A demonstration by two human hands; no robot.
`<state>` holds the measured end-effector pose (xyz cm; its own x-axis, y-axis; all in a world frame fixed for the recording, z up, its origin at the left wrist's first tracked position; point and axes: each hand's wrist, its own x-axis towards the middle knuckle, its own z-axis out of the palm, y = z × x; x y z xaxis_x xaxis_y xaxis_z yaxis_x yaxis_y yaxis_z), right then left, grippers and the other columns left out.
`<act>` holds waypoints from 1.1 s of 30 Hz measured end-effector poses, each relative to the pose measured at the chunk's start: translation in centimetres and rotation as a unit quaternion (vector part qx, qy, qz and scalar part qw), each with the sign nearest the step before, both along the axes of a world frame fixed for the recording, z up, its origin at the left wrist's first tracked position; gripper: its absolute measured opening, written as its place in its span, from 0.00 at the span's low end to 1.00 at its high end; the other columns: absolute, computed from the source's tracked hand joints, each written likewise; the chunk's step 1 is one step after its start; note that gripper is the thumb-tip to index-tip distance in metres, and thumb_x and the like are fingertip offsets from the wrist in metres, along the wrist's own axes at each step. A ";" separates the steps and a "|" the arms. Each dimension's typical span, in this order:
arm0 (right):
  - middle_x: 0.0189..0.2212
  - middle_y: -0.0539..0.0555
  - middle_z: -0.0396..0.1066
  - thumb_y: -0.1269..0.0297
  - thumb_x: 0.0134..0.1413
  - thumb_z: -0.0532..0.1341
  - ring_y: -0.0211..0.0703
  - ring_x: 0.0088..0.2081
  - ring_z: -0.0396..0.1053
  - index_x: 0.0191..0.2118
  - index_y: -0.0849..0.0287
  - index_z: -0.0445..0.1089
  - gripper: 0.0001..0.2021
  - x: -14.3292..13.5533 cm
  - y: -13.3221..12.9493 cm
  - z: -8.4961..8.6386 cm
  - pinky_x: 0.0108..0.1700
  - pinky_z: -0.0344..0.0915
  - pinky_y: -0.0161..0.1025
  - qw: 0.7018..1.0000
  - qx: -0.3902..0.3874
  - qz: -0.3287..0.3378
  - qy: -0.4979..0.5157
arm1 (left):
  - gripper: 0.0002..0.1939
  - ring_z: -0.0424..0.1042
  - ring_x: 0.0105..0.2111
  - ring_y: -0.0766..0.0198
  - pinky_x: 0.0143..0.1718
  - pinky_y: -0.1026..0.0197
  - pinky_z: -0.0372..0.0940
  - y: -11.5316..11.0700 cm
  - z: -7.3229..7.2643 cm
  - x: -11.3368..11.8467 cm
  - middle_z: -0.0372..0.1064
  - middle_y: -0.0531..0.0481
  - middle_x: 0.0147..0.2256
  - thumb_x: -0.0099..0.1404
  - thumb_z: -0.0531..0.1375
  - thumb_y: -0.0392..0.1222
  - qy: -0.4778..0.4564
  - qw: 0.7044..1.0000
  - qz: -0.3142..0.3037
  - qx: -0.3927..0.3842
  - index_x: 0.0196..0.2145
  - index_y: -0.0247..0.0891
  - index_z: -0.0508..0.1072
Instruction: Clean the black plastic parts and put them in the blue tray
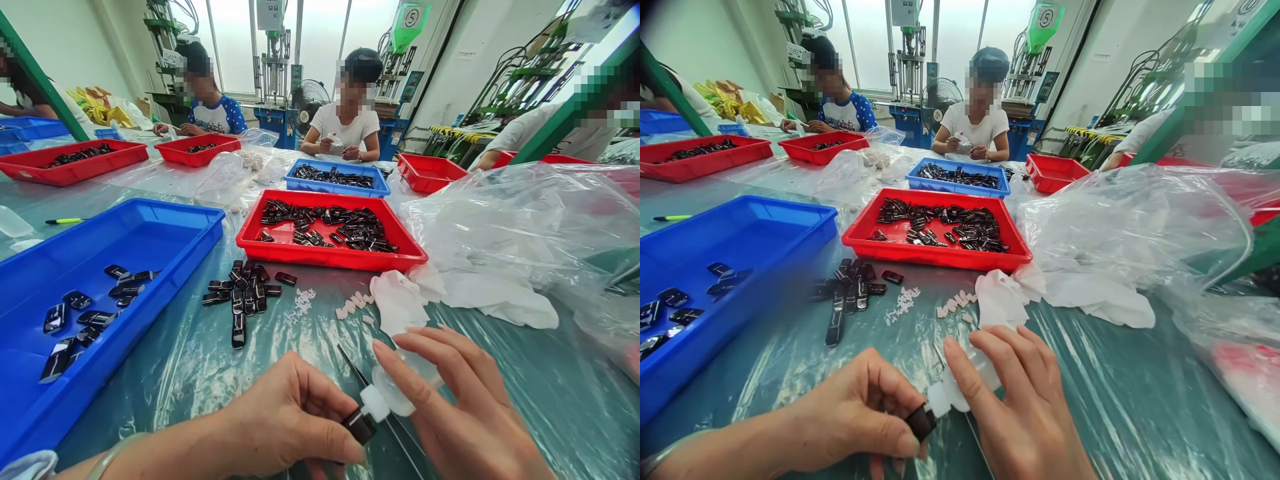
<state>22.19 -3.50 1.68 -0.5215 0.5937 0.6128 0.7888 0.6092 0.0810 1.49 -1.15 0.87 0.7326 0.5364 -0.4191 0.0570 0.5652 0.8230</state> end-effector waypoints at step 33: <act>0.40 0.58 0.66 0.79 0.54 0.51 0.49 0.46 0.63 0.47 0.57 0.66 0.18 0.6 -0.1 0.9 0.47 0.61 0.52 0.999 -0.019 0.027 -0.021 | 0.10 0.65 0.18 0.73 0.17 0.73 0.62 0.1 0.2 -0.3 0.68 0.52 0.20 0.46 0.66 0.38 0.011 1.000 0.020 -0.014 0.29 0.31 0.77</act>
<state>22.77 -3.64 2.59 -0.5787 0.5870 0.5661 0.7511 0.6541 0.0895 1.23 -1.06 1.11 0.7004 0.5530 -0.4513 0.0522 0.5909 0.8051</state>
